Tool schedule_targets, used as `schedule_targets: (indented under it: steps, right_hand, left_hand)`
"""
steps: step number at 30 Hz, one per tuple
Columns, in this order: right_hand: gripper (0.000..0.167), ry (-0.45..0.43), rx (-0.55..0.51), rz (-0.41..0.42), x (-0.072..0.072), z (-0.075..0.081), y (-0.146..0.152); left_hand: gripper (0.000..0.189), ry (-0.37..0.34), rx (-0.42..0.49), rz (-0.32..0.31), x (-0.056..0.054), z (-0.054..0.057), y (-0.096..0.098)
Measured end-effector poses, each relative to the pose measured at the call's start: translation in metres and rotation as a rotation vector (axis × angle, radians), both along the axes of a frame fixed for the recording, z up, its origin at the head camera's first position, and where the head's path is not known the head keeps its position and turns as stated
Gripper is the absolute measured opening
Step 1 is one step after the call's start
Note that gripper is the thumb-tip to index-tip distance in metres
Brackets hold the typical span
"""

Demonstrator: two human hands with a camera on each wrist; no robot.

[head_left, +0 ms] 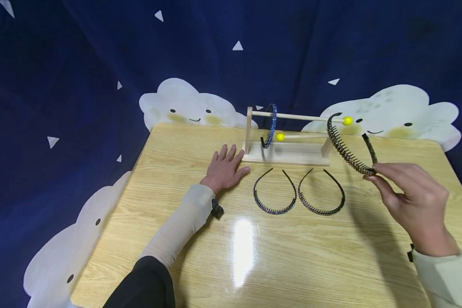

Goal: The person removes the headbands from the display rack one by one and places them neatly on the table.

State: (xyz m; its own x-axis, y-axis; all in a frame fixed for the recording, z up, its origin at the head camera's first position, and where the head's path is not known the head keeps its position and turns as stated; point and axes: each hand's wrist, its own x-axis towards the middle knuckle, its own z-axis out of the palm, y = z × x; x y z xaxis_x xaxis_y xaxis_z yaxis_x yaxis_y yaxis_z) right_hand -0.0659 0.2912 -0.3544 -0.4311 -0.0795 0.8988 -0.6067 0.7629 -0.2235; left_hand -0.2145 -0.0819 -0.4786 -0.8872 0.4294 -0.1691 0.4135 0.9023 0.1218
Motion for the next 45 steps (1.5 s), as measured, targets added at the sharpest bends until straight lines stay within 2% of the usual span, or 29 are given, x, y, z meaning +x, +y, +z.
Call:
schedule_targets:
  steps: [9, 12, 17, 30, 45]
  right_hand:
    - [0.049, -0.008, 0.151, 0.023, 0.008, -0.012, 0.016]
    - [0.05, -0.042, 0.19, 0.01, 0.011, -0.017, 0.022]
    - [0.054, -0.112, 0.214, -0.02, 0.018, -0.024, 0.033]
    - [0.059, -0.164, 0.252, -0.037, 0.027, -0.046, 0.057]
    - [0.061, -0.304, 0.324, -0.048, 0.034, -0.075, 0.091]
  left_hand:
    - [0.075, -0.003, 0.003, 0.005, 0.0, -0.002, -0.001]
    - [0.075, -0.001, -0.003, 0.006, 0.0, -0.003, -0.001]
    - [0.075, 0.008, 0.009, 0.004, -0.001, -0.003, -0.001]
    - [0.074, 0.004, 0.018, 0.005, -0.001, -0.004, -0.003]
    - [0.073, 0.01, 0.026, 0.008, -0.001, -0.002, -0.002]
